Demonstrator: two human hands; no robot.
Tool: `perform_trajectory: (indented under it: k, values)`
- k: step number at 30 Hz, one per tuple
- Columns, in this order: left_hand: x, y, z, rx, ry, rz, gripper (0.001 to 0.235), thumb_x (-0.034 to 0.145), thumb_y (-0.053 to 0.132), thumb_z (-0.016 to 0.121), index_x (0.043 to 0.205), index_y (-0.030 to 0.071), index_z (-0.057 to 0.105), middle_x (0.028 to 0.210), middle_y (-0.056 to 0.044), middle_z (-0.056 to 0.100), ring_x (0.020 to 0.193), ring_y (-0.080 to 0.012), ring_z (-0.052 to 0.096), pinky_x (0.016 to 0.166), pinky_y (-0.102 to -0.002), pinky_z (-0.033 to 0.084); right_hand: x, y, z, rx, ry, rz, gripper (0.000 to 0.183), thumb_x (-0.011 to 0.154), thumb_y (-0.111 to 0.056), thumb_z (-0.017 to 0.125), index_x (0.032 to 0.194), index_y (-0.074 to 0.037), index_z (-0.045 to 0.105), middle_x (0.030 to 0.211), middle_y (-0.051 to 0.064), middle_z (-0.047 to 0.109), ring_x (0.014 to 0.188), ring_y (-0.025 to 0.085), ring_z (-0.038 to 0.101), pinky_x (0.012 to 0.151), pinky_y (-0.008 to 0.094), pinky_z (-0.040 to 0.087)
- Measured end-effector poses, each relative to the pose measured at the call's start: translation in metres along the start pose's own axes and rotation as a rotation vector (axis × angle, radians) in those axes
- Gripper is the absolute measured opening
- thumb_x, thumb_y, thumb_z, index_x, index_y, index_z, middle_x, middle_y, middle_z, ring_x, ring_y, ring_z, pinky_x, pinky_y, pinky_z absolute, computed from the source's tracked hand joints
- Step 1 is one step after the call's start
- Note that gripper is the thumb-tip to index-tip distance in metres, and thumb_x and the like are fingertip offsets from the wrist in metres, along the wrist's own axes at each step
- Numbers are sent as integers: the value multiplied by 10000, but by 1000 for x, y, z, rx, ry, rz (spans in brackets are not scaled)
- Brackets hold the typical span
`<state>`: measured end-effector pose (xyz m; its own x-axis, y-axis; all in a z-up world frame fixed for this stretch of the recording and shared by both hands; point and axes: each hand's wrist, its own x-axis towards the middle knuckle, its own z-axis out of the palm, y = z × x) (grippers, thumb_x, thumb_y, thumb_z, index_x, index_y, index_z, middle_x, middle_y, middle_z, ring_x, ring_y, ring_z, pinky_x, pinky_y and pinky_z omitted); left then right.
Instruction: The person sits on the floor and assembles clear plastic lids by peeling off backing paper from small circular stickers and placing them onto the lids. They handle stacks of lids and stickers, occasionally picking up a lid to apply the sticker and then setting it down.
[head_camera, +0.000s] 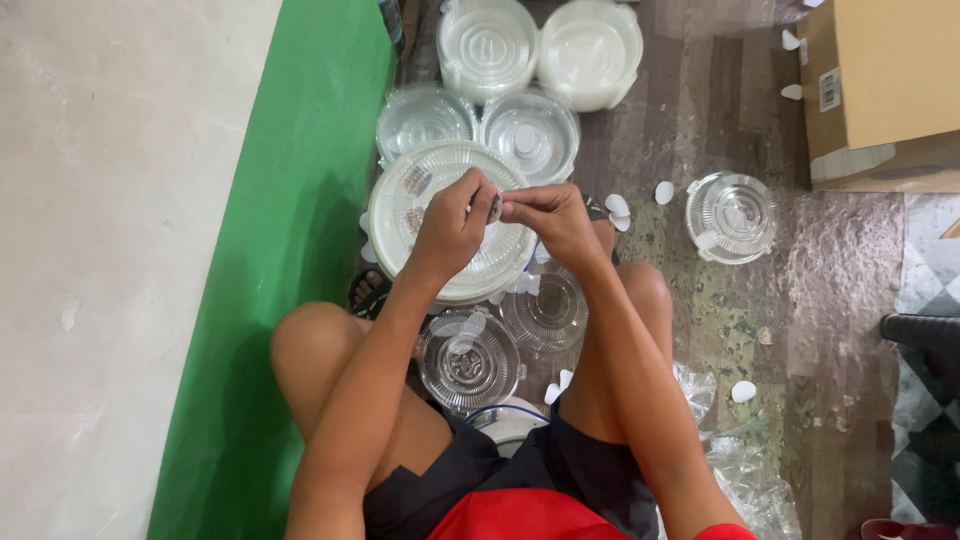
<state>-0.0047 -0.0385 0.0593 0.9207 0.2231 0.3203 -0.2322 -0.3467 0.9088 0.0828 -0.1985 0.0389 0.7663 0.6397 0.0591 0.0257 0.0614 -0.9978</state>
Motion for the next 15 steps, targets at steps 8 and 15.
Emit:
perform_trajectory:
  k: [8,15]
  values:
    - [1,0,1,61,-1,-33,345,1113,269,483,822,94,543,671,-138,599,659,-305,649,585,-390,559,0,-3,0,7,51,56,195,885,-9,814,1074,22,781,914,176,783,894,144,693,833,351,626]
    - [0,-4,4,128,11,-62,349,1118,274,469,825,101,545,701,-136,610,696,-298,664,634,-403,571,-2,-14,8,-47,97,101,195,886,-32,818,1076,-1,794,882,127,784,862,100,666,830,317,605]
